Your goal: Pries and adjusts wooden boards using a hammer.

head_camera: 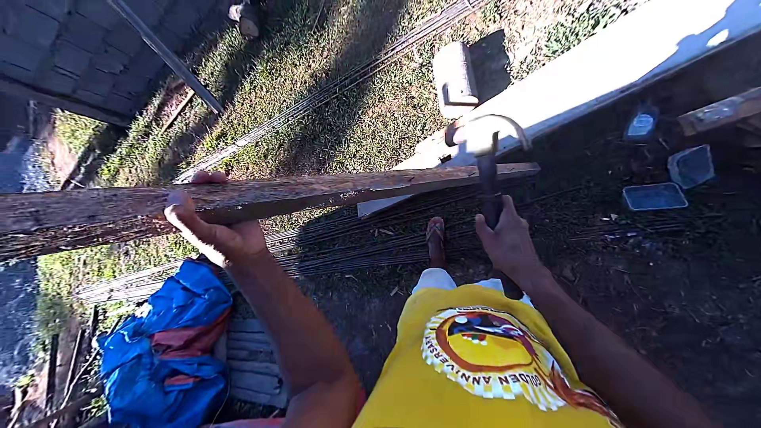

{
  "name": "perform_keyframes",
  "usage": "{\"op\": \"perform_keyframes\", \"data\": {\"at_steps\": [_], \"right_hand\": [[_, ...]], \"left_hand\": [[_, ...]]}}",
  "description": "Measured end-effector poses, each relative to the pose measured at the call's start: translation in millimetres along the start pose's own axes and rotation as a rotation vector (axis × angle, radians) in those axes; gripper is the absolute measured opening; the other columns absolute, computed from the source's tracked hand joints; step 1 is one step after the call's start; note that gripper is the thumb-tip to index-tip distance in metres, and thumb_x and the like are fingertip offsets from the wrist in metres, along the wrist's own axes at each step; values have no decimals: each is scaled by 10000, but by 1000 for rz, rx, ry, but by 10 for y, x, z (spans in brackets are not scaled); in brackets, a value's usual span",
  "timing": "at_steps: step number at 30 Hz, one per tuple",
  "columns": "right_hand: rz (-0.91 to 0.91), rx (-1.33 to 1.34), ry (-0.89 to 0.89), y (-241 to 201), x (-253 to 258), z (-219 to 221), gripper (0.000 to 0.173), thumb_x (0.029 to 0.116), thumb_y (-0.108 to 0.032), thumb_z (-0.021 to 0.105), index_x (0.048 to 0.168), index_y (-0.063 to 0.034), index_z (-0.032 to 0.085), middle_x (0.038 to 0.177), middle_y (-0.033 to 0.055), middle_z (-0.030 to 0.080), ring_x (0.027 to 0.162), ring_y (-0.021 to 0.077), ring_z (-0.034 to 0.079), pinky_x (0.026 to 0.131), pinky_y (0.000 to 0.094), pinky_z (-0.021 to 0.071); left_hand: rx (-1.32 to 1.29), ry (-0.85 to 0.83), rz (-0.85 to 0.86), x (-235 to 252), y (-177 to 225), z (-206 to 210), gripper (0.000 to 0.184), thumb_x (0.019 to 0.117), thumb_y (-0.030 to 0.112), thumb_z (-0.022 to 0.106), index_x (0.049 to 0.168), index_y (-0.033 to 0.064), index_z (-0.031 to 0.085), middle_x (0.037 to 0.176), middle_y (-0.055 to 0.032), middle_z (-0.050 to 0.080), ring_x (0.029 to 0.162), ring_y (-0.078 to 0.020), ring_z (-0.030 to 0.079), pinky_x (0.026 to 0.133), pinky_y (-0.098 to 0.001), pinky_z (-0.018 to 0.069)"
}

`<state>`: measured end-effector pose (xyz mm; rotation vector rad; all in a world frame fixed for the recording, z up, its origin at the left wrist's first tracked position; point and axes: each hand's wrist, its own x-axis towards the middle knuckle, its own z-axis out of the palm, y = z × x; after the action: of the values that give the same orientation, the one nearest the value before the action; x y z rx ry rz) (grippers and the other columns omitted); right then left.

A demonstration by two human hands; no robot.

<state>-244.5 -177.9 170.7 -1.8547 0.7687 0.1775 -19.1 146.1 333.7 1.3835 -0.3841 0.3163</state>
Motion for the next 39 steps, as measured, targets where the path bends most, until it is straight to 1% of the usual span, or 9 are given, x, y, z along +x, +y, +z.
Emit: {"op": "perform_keyframes", "data": {"at_steps": [2,5,14,18,21,31,34,36,39], "right_hand": [[-3,-171,-201,59,122,161,390,1035,-236,582,1361,-43,492,953,197,672,904,367,688,819,562,543],[-16,-115,-182,-61,199,-67,352,1031,-252,629,1311,-55,547,890,184,658,802,345,665,743,555,538],[-142,463,424,-234,137,-732,259,1013,-284,603,1170,-135,462,672,-7,513,415,124,509,413,334,525],[45,28,-68,101,135,87,434,1020,-174,590,1383,0,429,888,217,635,757,360,665,726,553,558],[74,-214,-293,172,326,136,382,1008,-225,604,1345,-60,529,1015,203,675,940,363,678,832,570,532],[16,84,417,-289,169,-695,489,1024,-334,570,1403,-72,407,827,173,591,556,316,588,516,539,512],[22,30,196,-76,195,-170,489,1035,-208,575,1430,0,376,826,212,619,650,355,657,615,548,567],[80,-193,-194,201,256,161,468,1026,-180,568,1428,-8,402,1020,238,673,946,399,694,850,572,550],[79,-334,-308,245,451,36,406,1018,-225,591,1376,-51,511,1068,225,683,1022,402,676,886,595,525]], "left_hand": [[5,-13,10,-74,-24,-55,387,1000,445,595,1266,171,531,1227,-50,653,1156,-221,639,1017,-440,537],[-40,13,20,-162,-106,-78,397,982,419,642,1248,154,514,1216,-73,650,1140,-236,642,1015,-449,536],[-45,137,-38,-363,-164,-260,353,998,378,612,1243,140,522,1188,-86,660,1133,-247,652,1027,-479,532],[-51,124,-23,-390,-107,-183,329,1008,375,598,1227,141,523,1194,-86,652,1126,-248,649,1015,-471,539],[-38,181,-35,-407,-168,-148,281,1030,327,536,1223,122,517,1168,-84,663,1091,-229,662,975,-446,560],[-20,201,-82,-505,-407,-214,406,972,356,641,1254,103,494,1164,-116,656,1106,-264,655,994,-482,548],[-21,171,-58,-455,-398,-121,399,985,373,623,1255,109,493,1170,-113,651,1099,-262,656,990,-487,551],[-25,163,-53,-467,-377,-50,361,999,352,595,1248,107,501,1185,-110,647,1108,-262,651,990,-491,550],[-39,224,-65,-524,-496,12,360,980,346,626,1231,112,516,1157,-85,679,1097,-224,667,976,-444,560]]}}
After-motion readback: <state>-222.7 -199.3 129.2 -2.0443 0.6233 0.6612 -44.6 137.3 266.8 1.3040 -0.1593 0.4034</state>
